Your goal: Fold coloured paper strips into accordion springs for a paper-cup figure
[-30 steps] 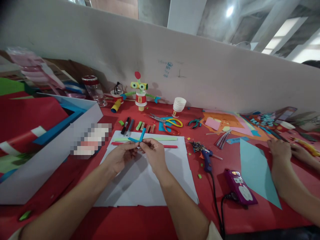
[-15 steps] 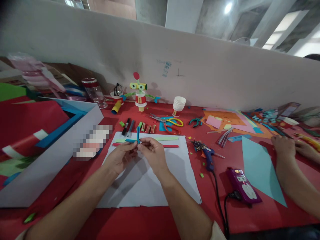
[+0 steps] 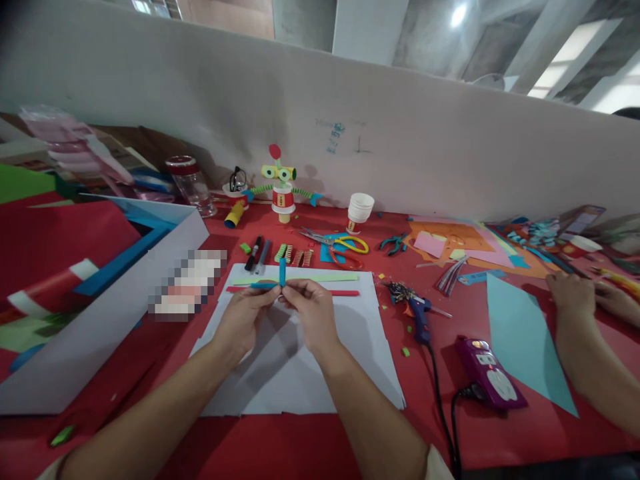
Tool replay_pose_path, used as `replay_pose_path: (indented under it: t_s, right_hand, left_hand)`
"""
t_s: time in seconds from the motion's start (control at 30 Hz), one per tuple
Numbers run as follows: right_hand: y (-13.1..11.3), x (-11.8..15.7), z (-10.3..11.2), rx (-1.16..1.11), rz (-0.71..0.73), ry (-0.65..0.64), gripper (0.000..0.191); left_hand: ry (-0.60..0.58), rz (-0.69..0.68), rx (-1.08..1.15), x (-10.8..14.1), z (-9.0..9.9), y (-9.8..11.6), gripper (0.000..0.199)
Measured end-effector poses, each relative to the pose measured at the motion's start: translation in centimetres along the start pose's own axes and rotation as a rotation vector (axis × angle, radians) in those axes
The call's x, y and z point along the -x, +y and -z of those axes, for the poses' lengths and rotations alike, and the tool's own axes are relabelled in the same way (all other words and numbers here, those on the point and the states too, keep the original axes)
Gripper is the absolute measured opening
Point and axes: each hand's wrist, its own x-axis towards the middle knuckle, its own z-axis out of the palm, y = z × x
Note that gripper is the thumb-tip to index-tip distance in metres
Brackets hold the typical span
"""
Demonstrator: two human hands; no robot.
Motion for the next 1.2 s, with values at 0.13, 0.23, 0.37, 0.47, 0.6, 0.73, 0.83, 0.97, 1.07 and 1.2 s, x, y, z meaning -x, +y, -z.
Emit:
replay_pose_path:
  t_s: [0.13,0.23,0.37,0.47,0.6,0.73,0.83,0.97,1.07,1.2]
  right_hand:
    - [-0.3,0.0,0.2,0.194,0.112,0.005,0.012]
    - [-0.4,-0.1,0.3,0.222,0.119,0.041,0.011]
    - [-0.5,-0.1,0.0,0.131,0.036,0.059,0.010]
    - [-0.5,-0.1,-0.1,0.071,-0.023,0.073,0.011]
    - [-0.3,-0.2,0.0,0.103,-0.030,0.094,0.013]
    - [-0.1,-0.3,0.1,0.147,-0.008,0.100,0.011]
    - [-0.4,-0.3,0.1,0.036,-0.063,0.110,0.012]
    - [-0.9,-0.5,0.3,-0.116,-0.149,0.063,0.013]
    - [-1.0,-0.6,0.5,-0.157,-0.188,0.030,0.013]
    - [-1.0,-0.5,0.4,-0.150,-0.204,0.015,0.015]
  left_hand:
    - [0.050,-0.027,-0.071,-0.1,0.2,-0.2,0.017]
    - [0.064,-0.046,-0.115,-0.2,0.2,-0.2,0.019]
    - [0.064,-0.105,-0.146,-0.2,0.1,-0.1,0.015]
    - [0.059,-0.067,-0.139,-0.2,0.1,-0.1,0.015]
    - [0.108,0.021,-0.143,-0.4,0.3,-0.3,0.024]
    - [0.124,0.011,-0.158,-0.3,0.1,-0.4,0.024]
    - [0.059,0.012,-0.133,-0.3,0.2,0.0,0.017]
    - [-0.106,0.127,0.009,-0.4,0.5,0.7,0.015]
    - [-0.141,0.241,0.119,-0.7,0.7,0.9,0.013]
    - [-0.115,0.293,0.135,-0.9,0.8,0.8,0.016]
